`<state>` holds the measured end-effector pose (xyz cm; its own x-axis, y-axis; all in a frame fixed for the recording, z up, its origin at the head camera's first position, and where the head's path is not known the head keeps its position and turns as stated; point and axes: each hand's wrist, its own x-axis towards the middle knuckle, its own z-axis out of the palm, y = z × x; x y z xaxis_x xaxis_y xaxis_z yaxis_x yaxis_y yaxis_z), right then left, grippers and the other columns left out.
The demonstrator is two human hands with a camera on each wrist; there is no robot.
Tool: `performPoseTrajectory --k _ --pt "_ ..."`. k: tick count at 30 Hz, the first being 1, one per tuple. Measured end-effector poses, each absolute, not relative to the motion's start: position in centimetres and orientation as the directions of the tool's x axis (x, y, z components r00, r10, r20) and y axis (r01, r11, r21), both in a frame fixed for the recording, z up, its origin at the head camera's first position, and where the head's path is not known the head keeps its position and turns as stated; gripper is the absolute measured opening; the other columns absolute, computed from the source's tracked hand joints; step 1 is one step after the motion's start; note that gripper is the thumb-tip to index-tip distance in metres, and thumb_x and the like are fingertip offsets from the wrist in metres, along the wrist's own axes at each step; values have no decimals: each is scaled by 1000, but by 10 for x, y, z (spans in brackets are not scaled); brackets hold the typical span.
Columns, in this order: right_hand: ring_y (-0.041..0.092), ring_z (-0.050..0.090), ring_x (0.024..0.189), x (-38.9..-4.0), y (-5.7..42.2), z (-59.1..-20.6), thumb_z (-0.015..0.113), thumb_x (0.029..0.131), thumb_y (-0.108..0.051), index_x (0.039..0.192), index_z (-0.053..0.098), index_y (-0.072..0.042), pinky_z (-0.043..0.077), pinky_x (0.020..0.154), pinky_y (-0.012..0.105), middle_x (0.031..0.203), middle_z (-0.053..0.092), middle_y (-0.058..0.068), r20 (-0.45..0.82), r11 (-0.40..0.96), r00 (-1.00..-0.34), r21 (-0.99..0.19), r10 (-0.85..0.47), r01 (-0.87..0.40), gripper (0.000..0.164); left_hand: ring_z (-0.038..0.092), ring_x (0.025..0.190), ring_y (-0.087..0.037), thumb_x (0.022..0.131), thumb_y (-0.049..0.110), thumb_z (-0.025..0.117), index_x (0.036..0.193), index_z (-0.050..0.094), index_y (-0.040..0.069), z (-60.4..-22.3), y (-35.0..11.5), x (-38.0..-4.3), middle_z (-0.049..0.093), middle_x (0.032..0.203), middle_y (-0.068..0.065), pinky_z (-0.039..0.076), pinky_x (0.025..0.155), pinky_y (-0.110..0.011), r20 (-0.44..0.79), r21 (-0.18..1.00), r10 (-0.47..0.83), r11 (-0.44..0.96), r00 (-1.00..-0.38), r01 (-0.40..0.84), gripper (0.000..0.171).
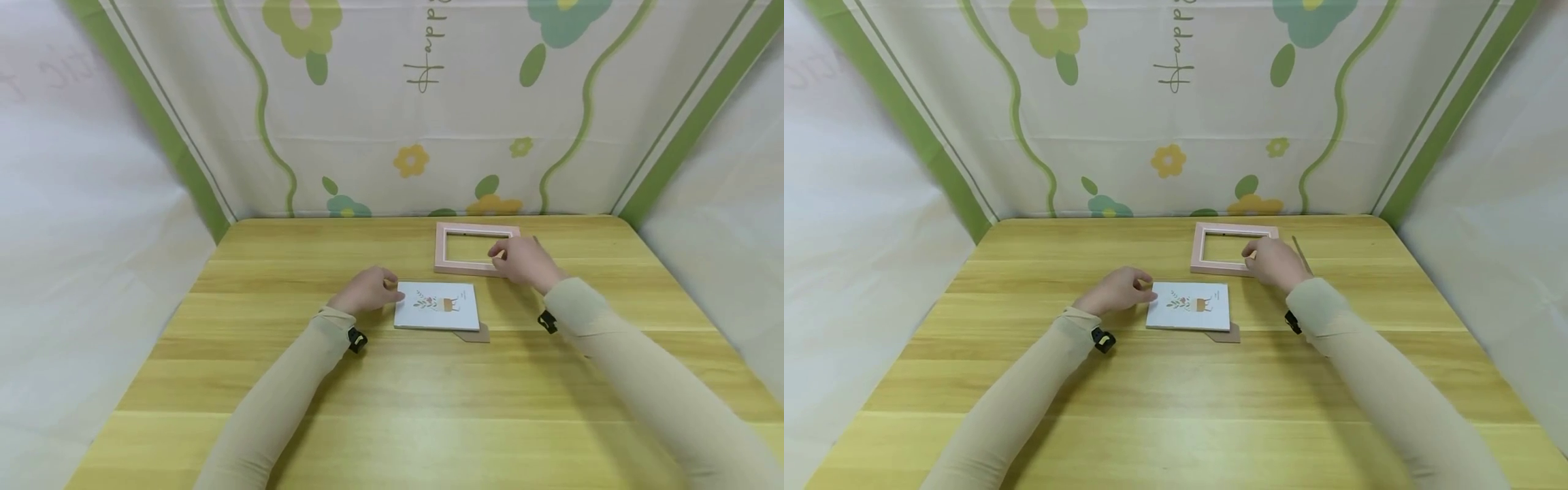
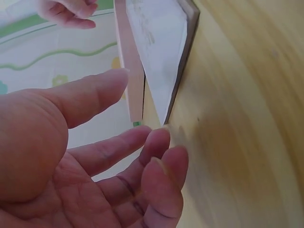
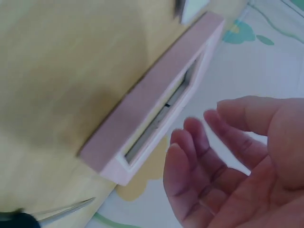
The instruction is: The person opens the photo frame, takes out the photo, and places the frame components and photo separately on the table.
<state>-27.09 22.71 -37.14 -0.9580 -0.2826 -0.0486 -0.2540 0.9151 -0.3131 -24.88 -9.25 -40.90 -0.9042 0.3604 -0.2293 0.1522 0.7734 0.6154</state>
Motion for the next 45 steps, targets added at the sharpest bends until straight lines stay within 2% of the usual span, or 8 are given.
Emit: performPoseTrajectory --k 3,8,14,19,28,33,38,45 --pt "38 63 103 -269 233 -379 55 97 -12 126 63 5 18 112 64 110 68 23 -57 921 -965 -320 -254 -224 34 55 122 -27 94 30 71 135 60 4 -408 -91 -249 59 136 -11 46 101 -43 -227 609 357 778 -906 154 50" --pt "42 61 106 -270 252 -393 53 98 -12 126 61 7 46 91 59 118 64 28 -47 925 -976 -331 -212 -185 35 52 126 -27 90 38 74 138 58 7 -412 -86 -252 57 139 -10 43 104 -45 -229 569 381 799 -896 195 59" --pt "40 63 98 -268 260 -395 52 98 -13 122 64 4 49 84 56 107 68 24 -26 924 -979 -337 -200 -180 33 40 130 -34 79 43 83 138 57 14 -415 -78 -258 49 139 -13 37 107 -49 -240 457 388 854 -890 249 71" --pt "40 62 99 -263 260 -388 52 99 -16 125 63 2 48 85 57 109 67 24 -37 924 -983 -350 -179 -155 34 44 111 -28 76 40 86 129 59 11 -416 -75 -259 51 121 -10 43 97 -41 -243 429 355 874 -903 228 66" --pt "36 59 96 -248 262 -375 50 99 -16 127 63 1 47 79 50 113 63 26 -48 911 -985 -391 -165 -133 35 52 102 -26 74 33 89 125 50 4 -416 -76 -260 57 114 -11 47 92 -39 -275 493 354 850 -894 185 70" --pt "35 57 94 -241 262 -371 50 100 -17 127 63 0 47 78 47 115 62 26 -56 906 -986 -406 -155 -120 34 56 110 -26 80 31 84 134 51 2 -415 -78 -261 61 122 -11 45 99 -40 -273 488 419 836 -866 250 70" --pt "34 56 92 -237 263 -372 50 100 -18 127 64 0 46 77 47 117 61 27 -56 905 -986 -409 -156 -120 35 56 102 -24 94 31 70 130 56 2 -409 -78 -259 62 111 -8 46 95 -40 -264 462 465 830 -845 312 49" --pt "33 57 89 -236 264 -374 51 99 -17 123 65 0 46 75 45 114 62 27 -58 905 -984 -404 -171 -133 33 57 98 -22 88 22 77 129 57 5 -406 -79 -252 63 115 -7 50 90 -38 -233 533 414 811 -880 240 49"
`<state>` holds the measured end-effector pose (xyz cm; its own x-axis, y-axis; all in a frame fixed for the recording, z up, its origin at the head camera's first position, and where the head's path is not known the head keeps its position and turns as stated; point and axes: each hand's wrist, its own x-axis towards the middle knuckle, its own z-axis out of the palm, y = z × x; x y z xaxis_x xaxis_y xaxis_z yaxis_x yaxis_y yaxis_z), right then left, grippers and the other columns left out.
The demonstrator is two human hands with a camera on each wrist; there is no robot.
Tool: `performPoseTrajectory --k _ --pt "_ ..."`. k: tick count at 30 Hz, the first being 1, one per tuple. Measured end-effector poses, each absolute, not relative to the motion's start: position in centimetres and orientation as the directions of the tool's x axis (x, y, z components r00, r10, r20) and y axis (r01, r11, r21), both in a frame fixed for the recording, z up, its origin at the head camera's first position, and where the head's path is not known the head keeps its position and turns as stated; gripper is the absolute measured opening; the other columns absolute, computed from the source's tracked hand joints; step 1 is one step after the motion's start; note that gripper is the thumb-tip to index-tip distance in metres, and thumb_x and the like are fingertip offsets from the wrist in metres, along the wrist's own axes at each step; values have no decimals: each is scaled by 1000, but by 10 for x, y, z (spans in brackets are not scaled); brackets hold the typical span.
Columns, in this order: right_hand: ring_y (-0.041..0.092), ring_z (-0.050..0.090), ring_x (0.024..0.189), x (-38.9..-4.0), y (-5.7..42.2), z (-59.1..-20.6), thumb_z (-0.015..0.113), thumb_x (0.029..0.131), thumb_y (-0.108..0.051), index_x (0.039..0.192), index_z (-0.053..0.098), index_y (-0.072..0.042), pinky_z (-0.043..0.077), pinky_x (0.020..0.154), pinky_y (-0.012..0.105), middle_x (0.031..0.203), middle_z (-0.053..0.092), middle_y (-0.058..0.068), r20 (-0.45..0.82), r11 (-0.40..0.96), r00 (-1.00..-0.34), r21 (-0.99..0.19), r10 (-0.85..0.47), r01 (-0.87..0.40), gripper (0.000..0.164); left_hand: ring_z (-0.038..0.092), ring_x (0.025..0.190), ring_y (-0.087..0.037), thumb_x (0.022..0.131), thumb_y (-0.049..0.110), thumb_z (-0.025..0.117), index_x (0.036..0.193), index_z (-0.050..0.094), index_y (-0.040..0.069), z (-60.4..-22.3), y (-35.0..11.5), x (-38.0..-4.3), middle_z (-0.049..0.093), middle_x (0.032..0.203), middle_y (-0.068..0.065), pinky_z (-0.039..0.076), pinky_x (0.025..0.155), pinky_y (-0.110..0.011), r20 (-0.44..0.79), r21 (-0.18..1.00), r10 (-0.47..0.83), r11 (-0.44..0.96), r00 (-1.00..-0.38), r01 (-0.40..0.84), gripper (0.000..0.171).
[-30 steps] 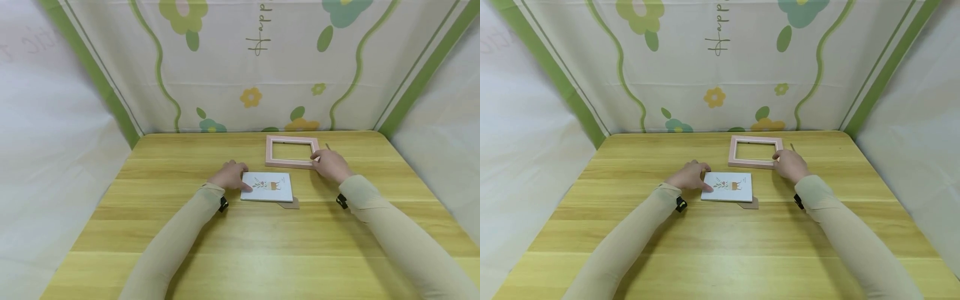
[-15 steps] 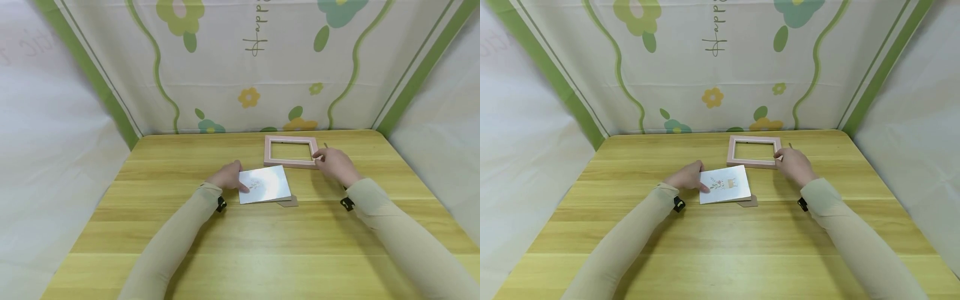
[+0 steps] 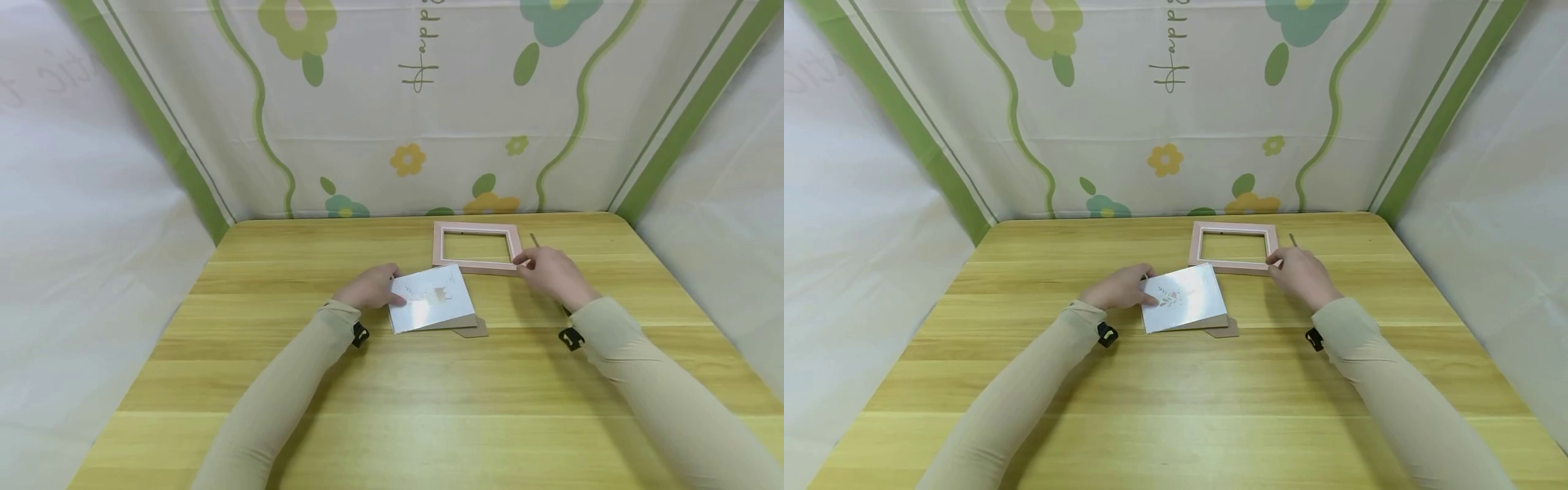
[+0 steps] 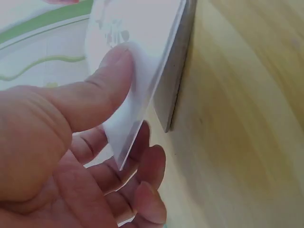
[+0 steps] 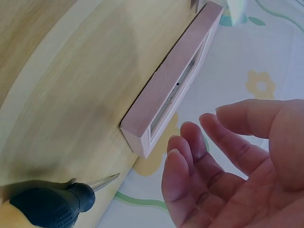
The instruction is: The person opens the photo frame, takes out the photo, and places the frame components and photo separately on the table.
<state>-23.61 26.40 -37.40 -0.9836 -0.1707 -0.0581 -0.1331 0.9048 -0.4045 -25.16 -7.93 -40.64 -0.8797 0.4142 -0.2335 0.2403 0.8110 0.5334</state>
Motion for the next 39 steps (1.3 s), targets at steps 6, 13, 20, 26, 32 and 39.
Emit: performPoseTrajectory --k 6,13,20,26,32,39 --pt "33 58 87 -238 264 -378 54 99 -18 121 66 1 47 73 45 111 64 27 -43 902 -982 -405 -181 -149 32 57 89 -21 79 22 85 113 59 7 -411 -82 -256 62 102 -5 50 76 -32 -194 554 381 803 -904 219 45" --pt "35 60 92 -240 265 -379 54 99 -18 123 66 1 48 75 47 111 64 26 -52 903 -981 -402 -186 -150 32 55 84 -21 83 25 82 101 60 9 -407 -82 -258 61 95 -4 48 70 -30 -186 559 388 797 -903 227 33" --pt "33 59 89 -240 263 -377 53 100 -19 123 66 1 48 74 46 110 64 25 -54 902 -981 -406 -185 -147 33 62 81 -31 96 11 67 98 63 4 -388 -93 -258 67 95 -13 55 71 -40 -151 780 477 596 -866 192 8" --pt "32 59 88 -239 264 -375 52 100 -19 122 66 0 47 72 44 110 64 25 -50 896 -981 -417 -188 -151 33 66 86 -39 99 9 61 115 55 2 -372 -105 -269 66 109 -28 51 86 -49 -122 923 359 385 -926 28 18" --pt "35 61 93 -239 264 -372 51 101 -18 121 67 0 48 75 46 110 66 26 -32 897 -980 -411 -194 -164 32 70 85 -21 98 13 63 139 44 2 -371 -116 -288 68 118 -20 45 80 -34 -208 955 239 259 -948 -144 46" --pt "36 60 97 -239 259 -370 51 101 -18 122 67 0 48 76 46 112 65 25 -51 895 -979 -417 -198 -160 32 73 88 -20 97 10 64 137 45 -3 -388 -119 -310 70 117 -15 42 66 -24 -301 941 165 209 -939 -265 46"
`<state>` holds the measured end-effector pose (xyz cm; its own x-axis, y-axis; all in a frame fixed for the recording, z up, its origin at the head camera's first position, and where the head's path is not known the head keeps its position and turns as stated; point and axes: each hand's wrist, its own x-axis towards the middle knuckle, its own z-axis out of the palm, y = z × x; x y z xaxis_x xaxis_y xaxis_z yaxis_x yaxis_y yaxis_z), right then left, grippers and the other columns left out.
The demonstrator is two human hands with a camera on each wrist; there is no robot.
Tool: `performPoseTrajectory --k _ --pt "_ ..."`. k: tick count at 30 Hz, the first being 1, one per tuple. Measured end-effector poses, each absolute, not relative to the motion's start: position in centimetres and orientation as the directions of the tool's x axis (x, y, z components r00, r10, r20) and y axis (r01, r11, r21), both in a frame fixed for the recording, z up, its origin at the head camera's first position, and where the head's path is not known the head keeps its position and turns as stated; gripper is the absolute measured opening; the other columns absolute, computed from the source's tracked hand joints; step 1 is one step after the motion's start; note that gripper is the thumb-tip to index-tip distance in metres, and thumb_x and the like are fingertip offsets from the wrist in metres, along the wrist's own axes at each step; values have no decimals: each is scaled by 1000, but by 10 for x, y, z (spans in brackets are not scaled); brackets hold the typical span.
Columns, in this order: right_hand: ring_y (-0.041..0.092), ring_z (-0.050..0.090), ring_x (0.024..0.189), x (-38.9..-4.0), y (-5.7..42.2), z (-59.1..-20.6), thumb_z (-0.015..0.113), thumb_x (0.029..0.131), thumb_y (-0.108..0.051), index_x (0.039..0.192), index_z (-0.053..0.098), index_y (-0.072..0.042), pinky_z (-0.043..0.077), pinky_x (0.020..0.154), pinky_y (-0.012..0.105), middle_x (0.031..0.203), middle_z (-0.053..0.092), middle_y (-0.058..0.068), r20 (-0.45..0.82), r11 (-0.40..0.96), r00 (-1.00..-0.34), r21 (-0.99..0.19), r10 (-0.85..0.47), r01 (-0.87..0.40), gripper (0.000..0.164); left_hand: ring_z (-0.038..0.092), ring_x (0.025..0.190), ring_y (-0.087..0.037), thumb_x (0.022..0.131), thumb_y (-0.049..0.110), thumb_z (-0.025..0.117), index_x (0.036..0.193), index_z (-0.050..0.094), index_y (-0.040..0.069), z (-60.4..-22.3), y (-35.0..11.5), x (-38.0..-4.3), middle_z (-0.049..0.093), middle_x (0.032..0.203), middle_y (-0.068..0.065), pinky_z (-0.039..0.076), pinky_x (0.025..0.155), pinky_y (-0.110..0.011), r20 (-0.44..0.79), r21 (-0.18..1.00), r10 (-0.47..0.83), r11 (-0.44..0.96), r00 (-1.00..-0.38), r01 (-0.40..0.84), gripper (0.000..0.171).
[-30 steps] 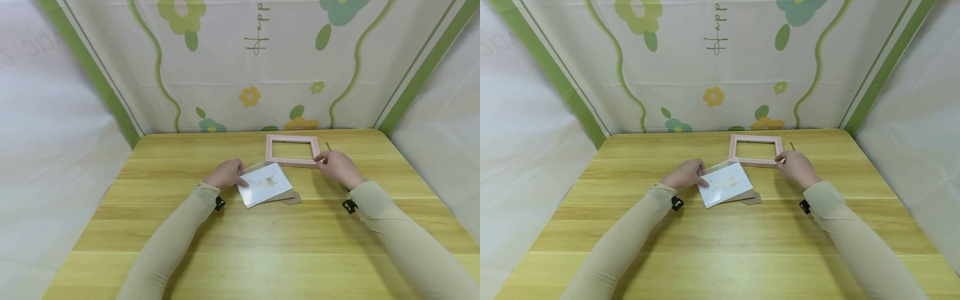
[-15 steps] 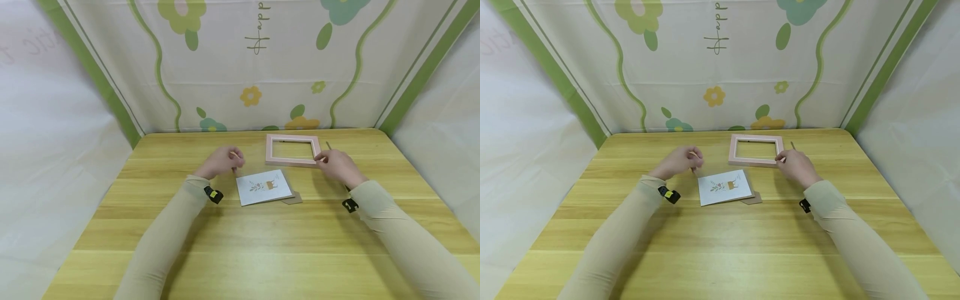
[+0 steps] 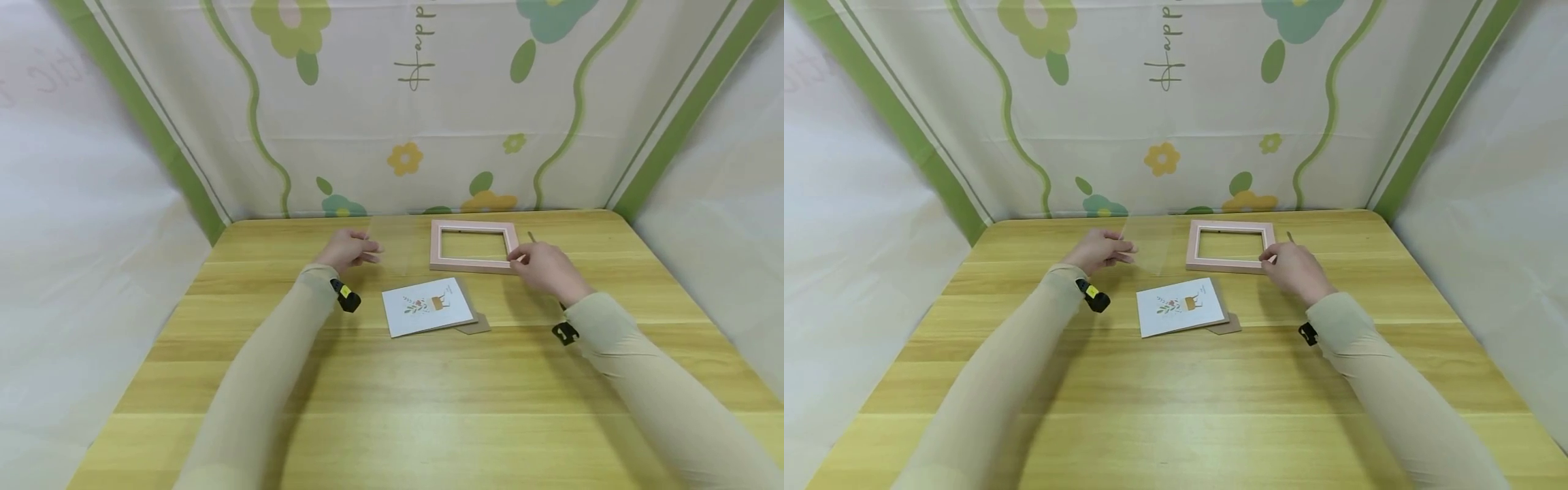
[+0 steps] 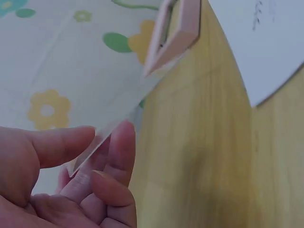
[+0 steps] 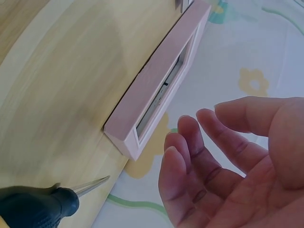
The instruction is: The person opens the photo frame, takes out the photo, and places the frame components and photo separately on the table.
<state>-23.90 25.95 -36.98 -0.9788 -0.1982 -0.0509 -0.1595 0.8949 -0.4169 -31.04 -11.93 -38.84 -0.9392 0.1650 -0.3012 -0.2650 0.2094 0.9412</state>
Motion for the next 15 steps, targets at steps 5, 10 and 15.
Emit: performPoseTrajectory --k 5,10,15 --pt "35 61 96 -241 255 -373 53 101 -18 120 67 1 49 77 46 109 66 23 -52 894 -978 -418 -202 -163 30 73 83 -23 93 6 67 114 63 -4 -410 -115 -328 73 102 -14 40 59 -25 -342 918 63 237 -938 -319 24" --pt "33 62 93 -242 251 -375 54 100 -18 120 68 0 49 77 46 107 68 21 -52 899 -978 -405 -202 -164 30 58 80 -24 86 18 74 100 68 -4 -424 -109 -336 67 94 -14 49 71 -34 -319 778 -45 558 -947 -289 27" --pt "34 61 94 -243 249 -377 55 101 -20 121 67 -1 49 79 48 110 67 22 -57 906 -979 -393 -196 -159 30 55 86 -25 87 36 76 104 64 -2 -428 -106 -339 62 101 -11 51 76 -40 -294 575 -59 786 -954 -226 44"
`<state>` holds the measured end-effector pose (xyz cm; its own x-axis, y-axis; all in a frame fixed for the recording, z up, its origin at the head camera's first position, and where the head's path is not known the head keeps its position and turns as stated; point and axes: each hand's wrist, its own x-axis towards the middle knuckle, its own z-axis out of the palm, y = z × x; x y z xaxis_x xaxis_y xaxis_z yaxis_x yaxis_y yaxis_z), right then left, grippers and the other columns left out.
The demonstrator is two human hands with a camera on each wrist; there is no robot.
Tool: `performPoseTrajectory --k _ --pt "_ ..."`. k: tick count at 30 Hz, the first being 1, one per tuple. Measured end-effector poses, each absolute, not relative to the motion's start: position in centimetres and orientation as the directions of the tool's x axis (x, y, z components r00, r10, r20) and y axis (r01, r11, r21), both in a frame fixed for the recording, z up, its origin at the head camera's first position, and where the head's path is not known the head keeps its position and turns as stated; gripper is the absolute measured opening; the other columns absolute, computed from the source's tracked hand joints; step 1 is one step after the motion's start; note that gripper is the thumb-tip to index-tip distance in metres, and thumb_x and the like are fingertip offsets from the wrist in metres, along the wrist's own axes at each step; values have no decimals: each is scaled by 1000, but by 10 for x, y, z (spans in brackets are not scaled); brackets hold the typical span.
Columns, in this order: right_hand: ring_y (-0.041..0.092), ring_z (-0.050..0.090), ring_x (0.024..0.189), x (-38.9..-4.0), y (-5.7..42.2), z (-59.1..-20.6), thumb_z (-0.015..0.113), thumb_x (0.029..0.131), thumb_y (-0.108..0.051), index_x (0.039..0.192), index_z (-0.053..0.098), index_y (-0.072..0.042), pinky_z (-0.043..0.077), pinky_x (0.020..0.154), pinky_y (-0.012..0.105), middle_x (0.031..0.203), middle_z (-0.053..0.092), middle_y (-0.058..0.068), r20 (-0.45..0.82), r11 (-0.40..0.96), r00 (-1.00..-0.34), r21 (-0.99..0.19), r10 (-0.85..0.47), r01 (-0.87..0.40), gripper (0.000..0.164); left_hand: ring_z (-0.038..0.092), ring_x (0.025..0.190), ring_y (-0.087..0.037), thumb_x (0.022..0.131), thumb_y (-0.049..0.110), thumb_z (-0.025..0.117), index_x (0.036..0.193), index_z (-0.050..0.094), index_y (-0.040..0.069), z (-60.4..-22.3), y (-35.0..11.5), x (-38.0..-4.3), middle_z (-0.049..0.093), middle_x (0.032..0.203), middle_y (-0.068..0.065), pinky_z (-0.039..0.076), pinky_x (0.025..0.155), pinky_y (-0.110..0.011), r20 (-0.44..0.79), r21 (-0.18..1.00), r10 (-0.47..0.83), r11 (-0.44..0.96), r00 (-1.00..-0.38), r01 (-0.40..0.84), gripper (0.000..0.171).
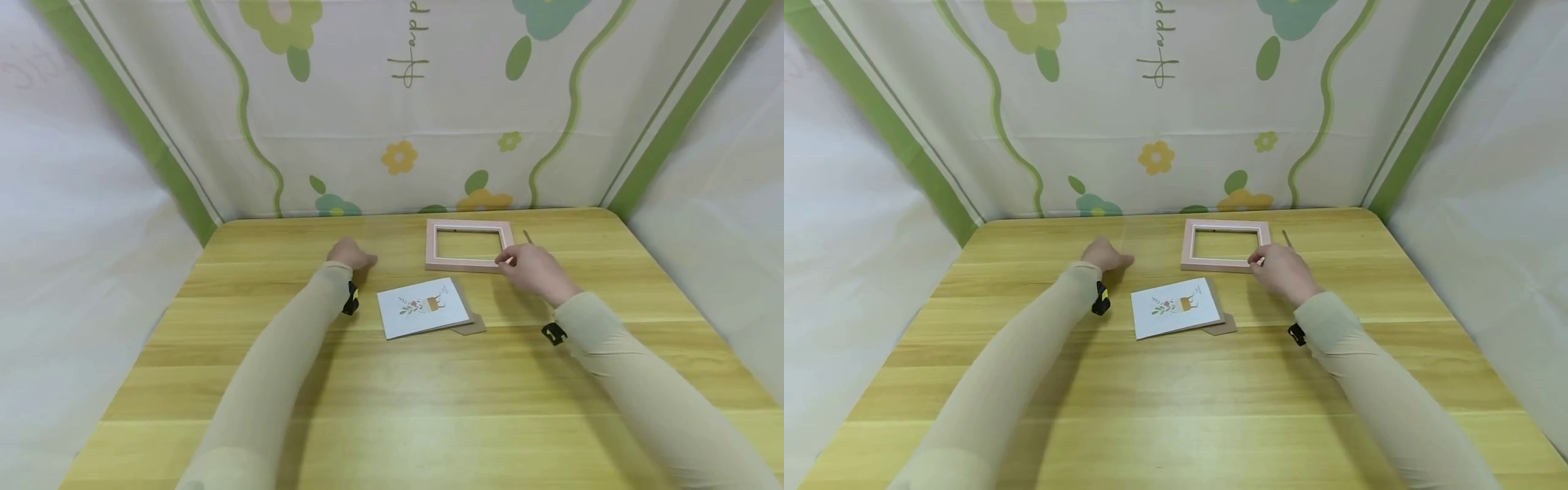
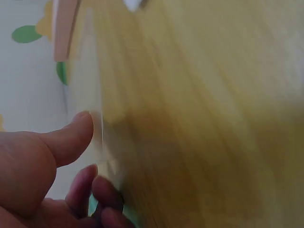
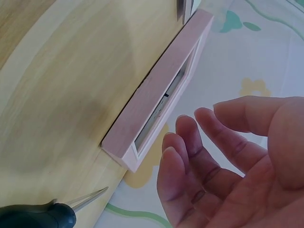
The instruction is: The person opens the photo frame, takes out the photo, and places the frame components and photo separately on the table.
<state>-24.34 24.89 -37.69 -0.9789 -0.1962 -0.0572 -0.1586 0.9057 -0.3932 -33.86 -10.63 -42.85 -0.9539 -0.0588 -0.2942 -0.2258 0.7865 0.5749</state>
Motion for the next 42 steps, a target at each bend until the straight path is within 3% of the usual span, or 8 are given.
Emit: performPoseTrajectory --k 5,12,17,20,24,28,38,42 --pt "34 61 94 -241 248 -376 56 100 -21 121 67 -1 49 79 49 110 67 22 -61 906 -981 -396 -186 -147 31 55 77 -23 89 44 72 93 69 0 -426 -106 -336 64 93 -10 50 68 -37 -272 477 -36 863 -962 -167 44" --pt "30 63 90 -239 246 -376 55 100 -20 121 67 1 51 76 45 109 67 21 -89 901 -975 -408 -202 -150 31 56 86 -24 91 41 71 112 64 -4 -422 -105 -331 64 104 -12 51 78 -39 -271 495 -24 854 -962 -161 50" --pt "29 63 89 -239 240 -377 55 99 -19 120 68 0 51 76 45 107 68 20 -70 901 -974 -400 -214 -169 31 48 61 -18 95 38 64 71 59 5 -428 -109 -333 50 66 -2 45 58 -33 -247 507 20 855 -969 -111 41" --pt "30 63 91 -240 239 -377 56 99 -19 120 68 0 51 78 47 106 68 19 -58 899 -973 -399 -224 -183 31 46 56 -15 99 38 57 63 57 8 -430 -116 -334 51 61 -1 43 56 -31 -198 525 69 850 -978 -47 46" --pt "31 63 92 -241 238 -377 57 99 -19 119 68 0 51 78 48 107 68 20 -50 898 -973 -399 -224 -186 30 60 78 -21 102 40 54 95 69 4 -415 -124 -323 67 94 -9 51 75 -38 -147 578 99 816 -984 -4 39" --pt "30 63 90 -240 237 -376 57 99 -19 118 69 0 51 76 46 105 69 19 -50 897 -973 -401 -225 -187 29 60 99 -27 103 42 52 122 62 2 -394 -133 -303 64 116 -12 49 90 -44 -93 610 142 791 -985 57 45" --pt "23 59 79 -242 231 -378 58 98 -18 115 71 -3 50 69 39 98 69 13 -26 877 -964 -424 -263 -227 26 45 133 -37 101 39 56 143 49 0 -383 -146 -256 52 141 -20 37 109 -50 -25 552 340 789 -940 271 58" --pt "21 58 76 -243 226 -383 58 98 -16 113 72 -4 49 68 38 95 69 10 0 854 -950 -438 -312 -280 23 41 135 -39 100 39 59 147 43 0 -387 -151 -233 46 146 -23 35 110 -52 -35 489 419 799 -907 350 64"
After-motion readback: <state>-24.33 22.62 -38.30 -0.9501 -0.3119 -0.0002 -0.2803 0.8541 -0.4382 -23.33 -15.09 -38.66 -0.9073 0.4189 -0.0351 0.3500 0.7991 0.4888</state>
